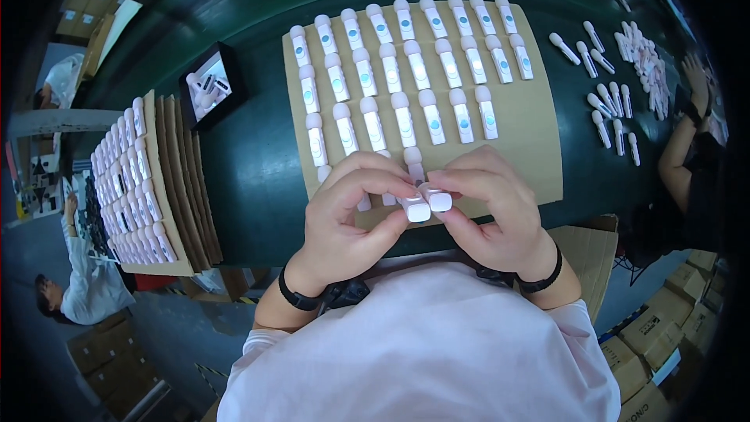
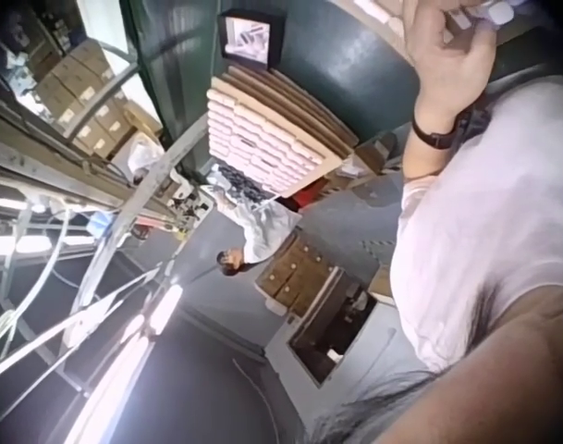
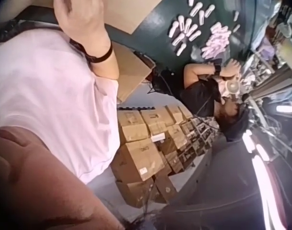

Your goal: The person picks up a microphone and a receiver, aligns them, and presses them together by hand. They place the assembled device onto a cardboard sheet and repeat the process for the remaining units.

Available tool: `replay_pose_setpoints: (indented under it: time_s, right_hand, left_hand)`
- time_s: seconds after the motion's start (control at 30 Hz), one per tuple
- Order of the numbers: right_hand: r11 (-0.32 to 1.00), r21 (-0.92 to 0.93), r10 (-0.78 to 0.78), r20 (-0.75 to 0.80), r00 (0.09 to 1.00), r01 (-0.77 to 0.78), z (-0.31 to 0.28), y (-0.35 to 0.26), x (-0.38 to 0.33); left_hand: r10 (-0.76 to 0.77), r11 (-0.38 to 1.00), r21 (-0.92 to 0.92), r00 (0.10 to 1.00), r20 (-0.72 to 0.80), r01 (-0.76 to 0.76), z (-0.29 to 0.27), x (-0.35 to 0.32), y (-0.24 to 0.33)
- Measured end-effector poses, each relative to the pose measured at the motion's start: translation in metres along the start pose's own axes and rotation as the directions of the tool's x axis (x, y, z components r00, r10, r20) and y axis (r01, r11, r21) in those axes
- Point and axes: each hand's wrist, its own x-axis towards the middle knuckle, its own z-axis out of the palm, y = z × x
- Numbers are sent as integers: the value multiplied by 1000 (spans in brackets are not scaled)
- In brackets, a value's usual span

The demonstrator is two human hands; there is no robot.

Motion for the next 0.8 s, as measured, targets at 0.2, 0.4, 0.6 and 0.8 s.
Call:
replay_pose_setpoints:
  time_s: [0.2, 0.4, 0.6, 0.8]
  right_hand:
    - [999, 35, 38, -7, 999, -38, -10, 4, -15]
    - [996, 5, 89, -70, 994, -89, -25, 8, -32]
    - [978, -39, 202, -92, 975, -207, -43, 15, -53]
    - [978, -143, 142, -85, 986, -153, -48, 22, -56]
  left_hand:
    - [45, 995, 81, 996, 83, -52, 12, 4, 4]
    - [94, 972, 203, 988, 120, -117, 23, 9, 8]
    - [94, 962, 241, 986, 141, -126, 32, 7, 2]
    - [184, 919, 315, 964, 190, -238, 42, 7, -2]
